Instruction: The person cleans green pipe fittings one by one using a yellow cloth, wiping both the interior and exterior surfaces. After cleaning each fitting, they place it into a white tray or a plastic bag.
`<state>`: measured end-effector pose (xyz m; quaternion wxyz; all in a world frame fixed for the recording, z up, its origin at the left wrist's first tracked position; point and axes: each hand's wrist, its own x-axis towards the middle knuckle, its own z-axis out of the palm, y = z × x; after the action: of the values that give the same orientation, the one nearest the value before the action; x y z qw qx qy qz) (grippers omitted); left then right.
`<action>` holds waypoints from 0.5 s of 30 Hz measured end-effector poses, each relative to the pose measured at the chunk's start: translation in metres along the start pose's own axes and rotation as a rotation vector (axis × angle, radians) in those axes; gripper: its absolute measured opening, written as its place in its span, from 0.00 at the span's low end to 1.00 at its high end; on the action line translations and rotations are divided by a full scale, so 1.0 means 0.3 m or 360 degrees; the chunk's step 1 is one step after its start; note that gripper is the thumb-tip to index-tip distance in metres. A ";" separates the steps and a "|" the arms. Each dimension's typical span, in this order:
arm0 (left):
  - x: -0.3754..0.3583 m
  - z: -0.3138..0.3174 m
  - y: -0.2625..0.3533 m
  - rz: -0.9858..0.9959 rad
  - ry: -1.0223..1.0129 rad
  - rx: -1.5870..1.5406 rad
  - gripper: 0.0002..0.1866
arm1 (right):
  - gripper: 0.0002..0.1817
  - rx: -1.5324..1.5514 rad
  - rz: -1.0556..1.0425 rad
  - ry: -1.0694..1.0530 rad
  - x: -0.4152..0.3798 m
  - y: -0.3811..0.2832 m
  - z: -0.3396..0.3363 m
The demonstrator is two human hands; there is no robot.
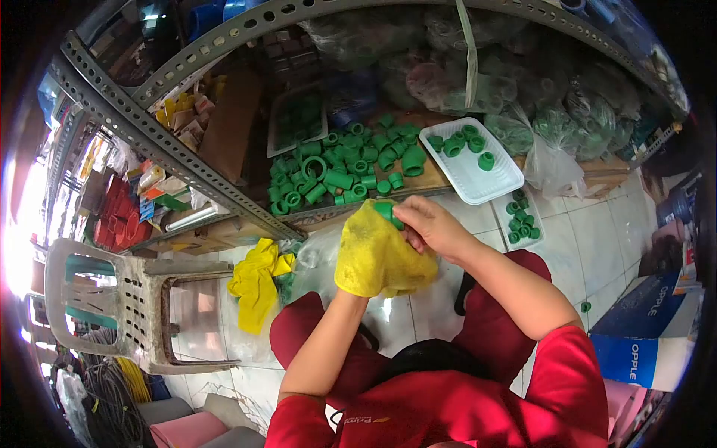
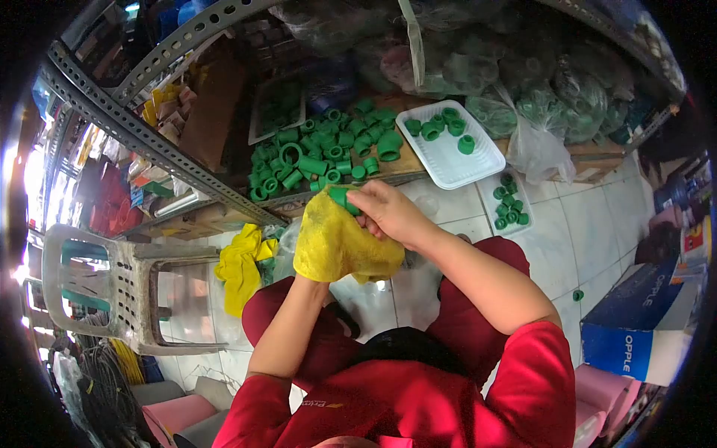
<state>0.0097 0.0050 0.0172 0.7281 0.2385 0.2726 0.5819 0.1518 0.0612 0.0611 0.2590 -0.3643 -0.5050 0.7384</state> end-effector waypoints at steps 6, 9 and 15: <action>0.004 -0.056 -0.006 0.0726 0.0178 0.1565 0.17 | 0.11 -0.0183 -0.0077 0.0024 -0.030 -0.025 0.017; -0.025 0.004 0.071 0.1398 0.0039 0.3198 0.25 | 0.15 -0.0819 -0.0638 -0.0019 -0.022 0.018 -0.009; -0.016 0.001 0.058 0.0042 0.0319 0.0024 0.17 | 0.19 -0.1343 -0.1658 0.0068 0.000 0.029 -0.012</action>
<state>-0.0035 0.0038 0.0297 0.6877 0.1881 0.3452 0.6103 0.1547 0.0601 0.0521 0.4269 -0.1576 -0.8550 0.2486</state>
